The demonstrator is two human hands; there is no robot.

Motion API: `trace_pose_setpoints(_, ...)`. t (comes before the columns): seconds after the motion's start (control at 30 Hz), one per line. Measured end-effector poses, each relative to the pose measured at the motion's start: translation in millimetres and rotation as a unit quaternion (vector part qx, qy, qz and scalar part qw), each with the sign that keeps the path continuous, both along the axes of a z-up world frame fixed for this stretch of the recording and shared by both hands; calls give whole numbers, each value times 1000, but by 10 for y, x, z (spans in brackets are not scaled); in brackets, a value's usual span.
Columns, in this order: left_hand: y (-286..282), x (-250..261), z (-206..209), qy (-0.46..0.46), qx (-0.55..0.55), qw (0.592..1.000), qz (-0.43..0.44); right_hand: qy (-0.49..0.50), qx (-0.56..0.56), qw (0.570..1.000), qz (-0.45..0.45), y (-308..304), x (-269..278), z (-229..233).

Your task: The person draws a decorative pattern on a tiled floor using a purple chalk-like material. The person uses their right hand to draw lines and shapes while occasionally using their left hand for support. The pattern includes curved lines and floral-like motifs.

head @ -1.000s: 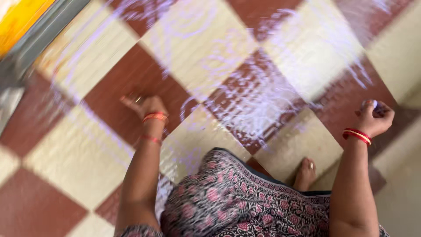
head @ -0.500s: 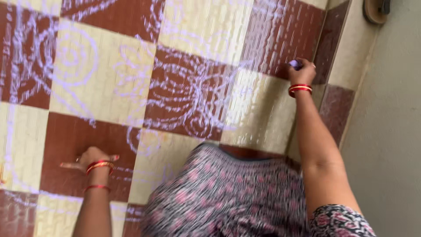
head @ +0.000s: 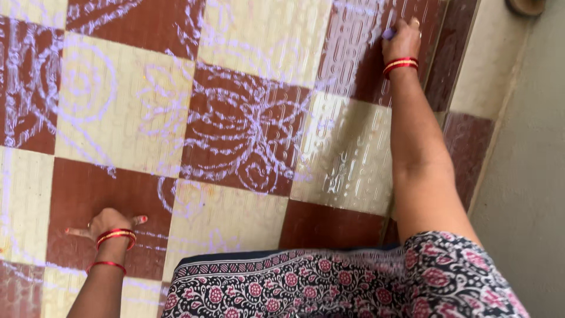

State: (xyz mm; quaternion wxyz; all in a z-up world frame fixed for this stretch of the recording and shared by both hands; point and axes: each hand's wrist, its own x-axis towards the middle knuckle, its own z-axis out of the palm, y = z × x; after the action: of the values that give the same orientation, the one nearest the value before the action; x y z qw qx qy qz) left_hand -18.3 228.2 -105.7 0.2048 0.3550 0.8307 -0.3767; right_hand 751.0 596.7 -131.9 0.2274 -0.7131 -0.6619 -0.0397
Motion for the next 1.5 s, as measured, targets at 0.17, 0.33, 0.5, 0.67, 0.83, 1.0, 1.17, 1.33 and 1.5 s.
trace_pose_setpoints(0.17,142,102,154,-6,-48,999,-5,33,-81,995,54,-672,-89,39)
trace_pose_setpoints(0.33,513,446,561,-26,-182,975,-122,31,-106,987,119,-1732,-384,186)
trace_pose_setpoints(0.5,1249,1247,1050,-78,-110,963,-235,17,-228,959,170,-2864,-671,296)
trace_pose_setpoints(0.67,1660,2422,1374,-152,83,905,-389,49,-311,912,263,-3926,-890,389)
trace_pose_setpoints(0.83,1511,3274,1474,-236,193,859,-412,29,-386,859,336,-4580,-1049,520)
trace_pose_setpoints(1.0,1133,3340,1380,-294,189,828,-439,42,-397,836,377,-4658,-1083,604)
trace_pose_setpoints(1.17,933,3132,1238,-326,257,782,-465,51,-364,870,329,-4183,-970,553)
trace_pose_setpoints(1.33,714,3202,1171,-368,248,735,-513,26,-255,941,220,-2952,-637,381)
trace_pose_setpoints(1.5,583,3435,1134,-438,244,677,-539,4,-162,975,154,-1666,-308,244)
